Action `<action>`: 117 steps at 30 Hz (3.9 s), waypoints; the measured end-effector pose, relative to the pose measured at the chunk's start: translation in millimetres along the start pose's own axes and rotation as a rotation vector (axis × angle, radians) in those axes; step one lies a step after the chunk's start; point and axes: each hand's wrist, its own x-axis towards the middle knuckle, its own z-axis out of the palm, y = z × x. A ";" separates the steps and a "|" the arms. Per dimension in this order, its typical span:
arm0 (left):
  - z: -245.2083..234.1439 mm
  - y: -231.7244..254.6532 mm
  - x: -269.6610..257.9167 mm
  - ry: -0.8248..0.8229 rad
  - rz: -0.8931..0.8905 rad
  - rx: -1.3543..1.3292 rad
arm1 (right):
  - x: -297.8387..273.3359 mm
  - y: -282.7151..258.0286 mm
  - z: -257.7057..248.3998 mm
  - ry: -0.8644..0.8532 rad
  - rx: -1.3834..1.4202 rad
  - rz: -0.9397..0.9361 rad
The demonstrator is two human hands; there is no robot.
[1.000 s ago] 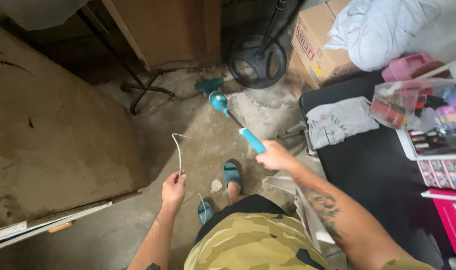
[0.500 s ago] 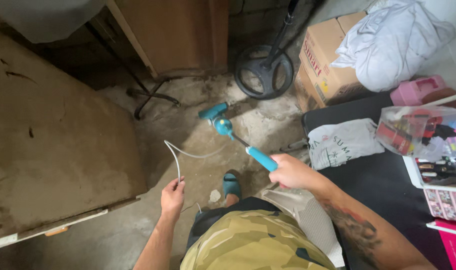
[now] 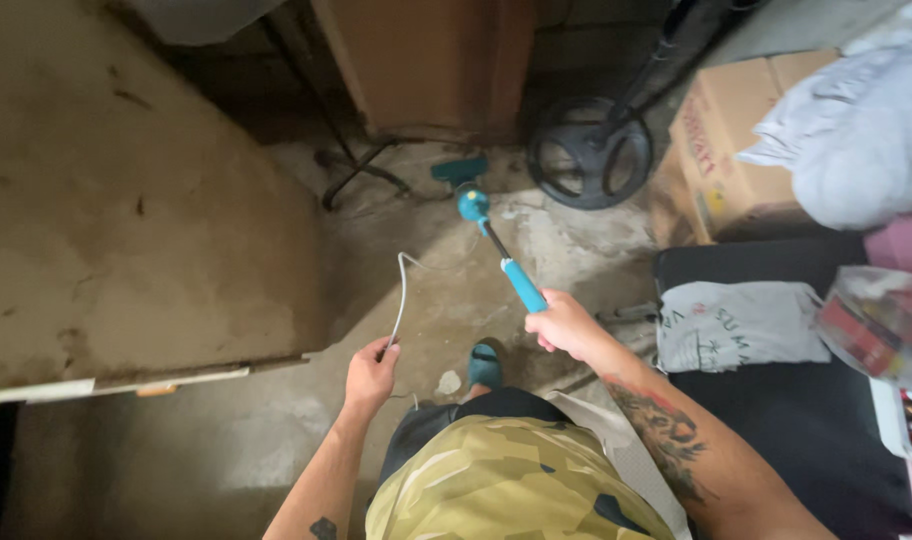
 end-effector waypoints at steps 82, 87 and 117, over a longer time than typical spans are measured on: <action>-71.3 -203.6 -411.9 0.762 -0.275 -0.640 | -172.6 28.0 197.3 -0.560 -0.685 0.092; -63.5 -195.3 -409.8 0.765 -0.258 -0.650 | -137.0 38.7 242.6 -0.596 -0.614 0.094; -82.5 -172.6 -340.9 0.402 -0.105 -0.621 | -157.2 109.5 316.9 -0.440 0.154 0.257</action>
